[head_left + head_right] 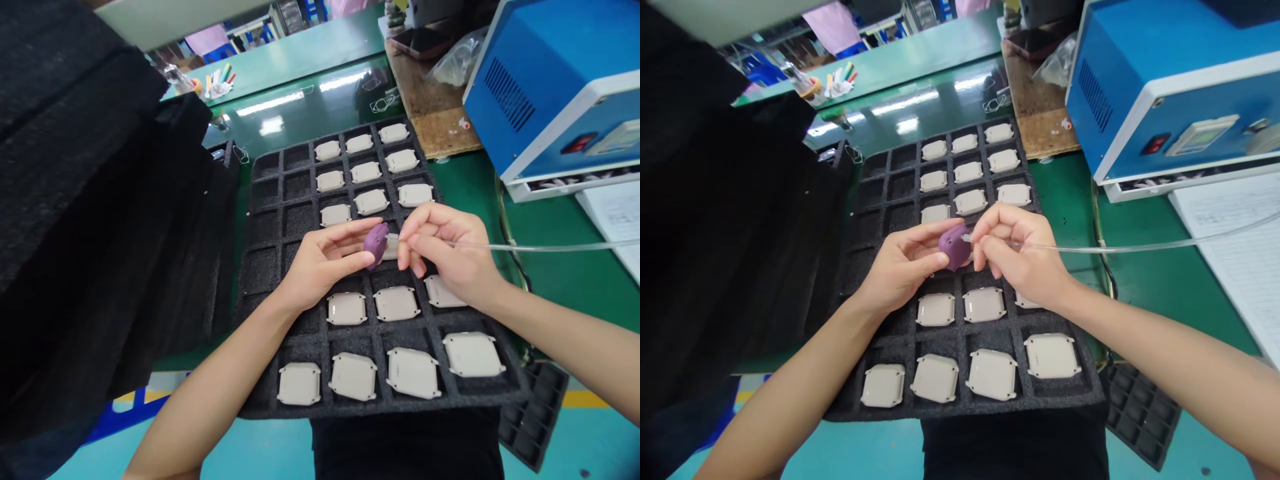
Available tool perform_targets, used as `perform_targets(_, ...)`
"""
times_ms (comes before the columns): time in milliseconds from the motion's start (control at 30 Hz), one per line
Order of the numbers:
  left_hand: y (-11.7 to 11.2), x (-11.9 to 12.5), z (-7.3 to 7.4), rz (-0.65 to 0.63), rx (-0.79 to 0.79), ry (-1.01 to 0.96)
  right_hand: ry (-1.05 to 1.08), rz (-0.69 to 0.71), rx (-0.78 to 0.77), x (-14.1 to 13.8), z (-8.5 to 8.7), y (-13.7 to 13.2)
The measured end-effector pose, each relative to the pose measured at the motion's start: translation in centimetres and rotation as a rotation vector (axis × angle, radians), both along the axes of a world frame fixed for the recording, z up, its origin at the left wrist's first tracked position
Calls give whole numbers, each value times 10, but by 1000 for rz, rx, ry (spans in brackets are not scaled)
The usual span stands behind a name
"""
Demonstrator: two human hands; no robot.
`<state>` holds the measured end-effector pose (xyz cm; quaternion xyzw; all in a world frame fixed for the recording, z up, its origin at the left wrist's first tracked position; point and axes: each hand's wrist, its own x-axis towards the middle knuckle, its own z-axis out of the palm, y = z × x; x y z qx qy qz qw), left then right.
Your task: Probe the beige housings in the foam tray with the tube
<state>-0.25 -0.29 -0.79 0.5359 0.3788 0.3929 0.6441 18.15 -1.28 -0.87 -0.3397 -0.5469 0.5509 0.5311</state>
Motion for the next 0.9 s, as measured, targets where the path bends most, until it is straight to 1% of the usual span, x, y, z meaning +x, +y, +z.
perform_targets(433, 1, 0, -1, -15, 15, -1, 1, -8, 4, 0, -1, 0)
perform_targets(633, 2, -1, 0, 5, -5, 4, 6, -20, 6, 1, -1, 0)
perform_targets(900, 2, -1, -1, -15, 7, -7, -9, -17, -6, 0, 1, 0)
